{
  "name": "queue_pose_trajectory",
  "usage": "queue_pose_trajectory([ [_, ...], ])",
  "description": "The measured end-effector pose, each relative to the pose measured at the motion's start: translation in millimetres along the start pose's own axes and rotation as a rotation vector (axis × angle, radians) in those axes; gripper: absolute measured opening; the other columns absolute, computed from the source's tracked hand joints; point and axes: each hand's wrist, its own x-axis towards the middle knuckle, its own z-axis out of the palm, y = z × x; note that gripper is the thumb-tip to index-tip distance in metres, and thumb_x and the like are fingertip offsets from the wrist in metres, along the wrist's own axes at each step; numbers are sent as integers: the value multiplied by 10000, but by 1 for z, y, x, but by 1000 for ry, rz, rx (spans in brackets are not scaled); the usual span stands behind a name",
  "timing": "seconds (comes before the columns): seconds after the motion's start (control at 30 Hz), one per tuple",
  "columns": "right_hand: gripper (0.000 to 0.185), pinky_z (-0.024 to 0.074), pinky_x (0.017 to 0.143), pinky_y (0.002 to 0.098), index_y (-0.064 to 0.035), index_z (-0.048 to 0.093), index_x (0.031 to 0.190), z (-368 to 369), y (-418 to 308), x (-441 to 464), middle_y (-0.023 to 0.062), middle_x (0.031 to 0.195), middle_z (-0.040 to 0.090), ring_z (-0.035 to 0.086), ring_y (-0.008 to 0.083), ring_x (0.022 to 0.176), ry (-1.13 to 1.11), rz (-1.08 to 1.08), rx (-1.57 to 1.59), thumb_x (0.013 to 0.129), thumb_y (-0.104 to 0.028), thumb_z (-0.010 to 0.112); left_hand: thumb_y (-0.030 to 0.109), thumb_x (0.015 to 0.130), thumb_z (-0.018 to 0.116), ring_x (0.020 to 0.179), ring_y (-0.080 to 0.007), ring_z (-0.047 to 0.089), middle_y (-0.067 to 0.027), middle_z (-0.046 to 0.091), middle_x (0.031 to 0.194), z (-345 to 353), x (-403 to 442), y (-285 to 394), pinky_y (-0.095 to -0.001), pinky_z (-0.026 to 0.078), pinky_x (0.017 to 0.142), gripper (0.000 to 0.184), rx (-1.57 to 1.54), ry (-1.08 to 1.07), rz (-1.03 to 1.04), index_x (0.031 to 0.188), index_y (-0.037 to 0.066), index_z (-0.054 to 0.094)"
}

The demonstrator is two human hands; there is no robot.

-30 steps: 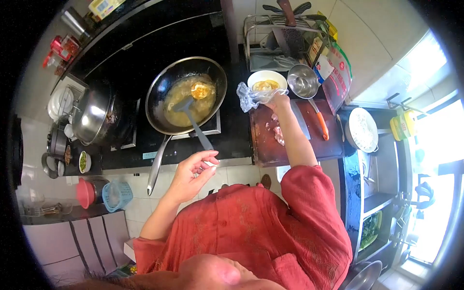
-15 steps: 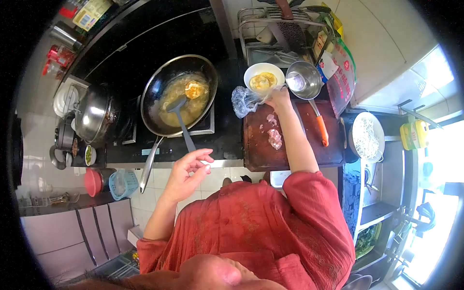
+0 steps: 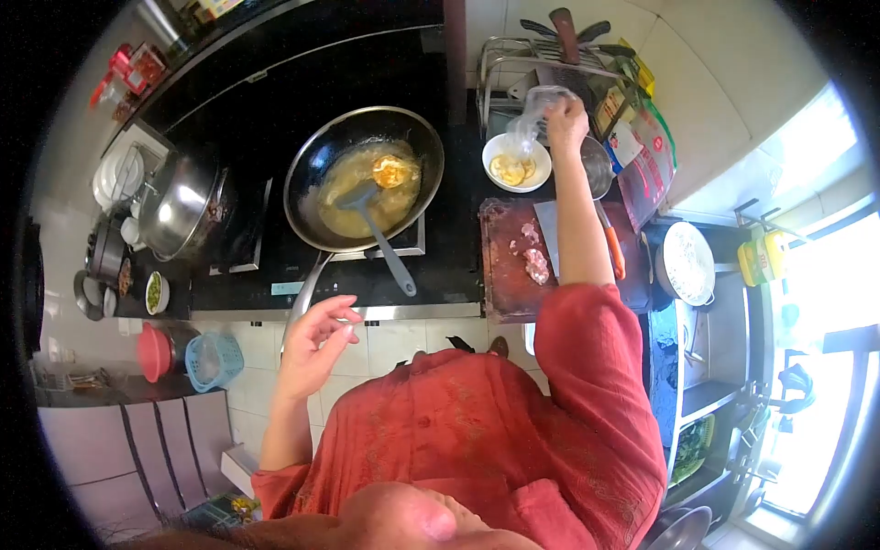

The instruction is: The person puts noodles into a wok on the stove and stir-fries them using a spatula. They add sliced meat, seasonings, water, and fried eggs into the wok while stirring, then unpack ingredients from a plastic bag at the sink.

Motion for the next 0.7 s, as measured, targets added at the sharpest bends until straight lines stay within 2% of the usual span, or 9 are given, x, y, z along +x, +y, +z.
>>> queue_pose_trajectory([
  [0.07,436,496,822,480,36,485,1212,5,15,1,247,997,623,622,371,973,112,-340,-580,891,-251,559,16,890,572,842,-110,600,-72,612,1023,-11,-8,-5,-244,505,736,366,-27,38,-17,1253,13,528],
  [0.13,536,441,901,536,-55,408,1296,-7,24,-10,285,1114,557,534,451,1081,-174,-271,-951,844,-283,585,3,880,570,813,-110,602,-64,618,1014,-19,-16,-9,-234,492,703,372,-15,103,-30,1250,19,534],
  [0.17,546,434,903,556,-134,381,1305,-10,24,-2,274,1202,522,514,460,1120,-418,-86,-1106,827,-284,598,10,879,569,785,-107,603,-59,624,1001,-23,-19,-11,-225,480,680,365,-10,135,-32,1243,23,541],
  [0.2,474,430,900,573,-164,410,1267,-7,28,-3,252,1211,534,518,433,1143,-405,-1,-1270,834,-255,581,10,879,569,785,-107,603,-59,624,1001,-26,-22,-13,-225,480,680,365,-13,145,-41,1243,23,541],
  [0.3,399,414,859,624,-133,472,1294,-13,18,4,203,1207,584,536,401,1147,-437,-78,-1419,913,-244,434,31,883,557,758,-98,593,-56,629,990,-32,-26,-17,-216,463,662,350,48,244,-49,1232,24,551],
  [0.4,328,426,812,640,-114,591,1175,-19,16,18,170,1229,589,575,379,1101,-456,-150,-1535,904,-243,456,44,875,614,735,-80,580,-69,639,976,-36,-26,-27,-212,471,644,352,165,362,-22,1222,24,563],
  [0.47,286,466,794,607,-94,660,1063,-23,12,21,152,1167,633,624,361,1029,-398,-212,-1530,887,-238,487,43,875,614,729,-71,569,-70,639,975,-36,-23,-26,-206,463,637,346,182,393,-15,1217,21,567],
  [0.57,254,513,837,447,-47,667,1012,-22,5,34,231,1008,659,635,384,962,-335,-145,-1055,829,-180,551,43,878,611,729,-68,565,-63,636,970,-37,-24,-26,-203,462,636,340,218,450,-10,1214,16,568],
  [0.7,303,495,826,470,-72,662,1082,1,52,30,248,946,650,630,395,907,-483,-435,-790,841,-222,553,42,882,609,743,-71,564,-59,629,972,-31,-19,-24,-206,469,650,334,169,417,-38,1212,9,567],
])
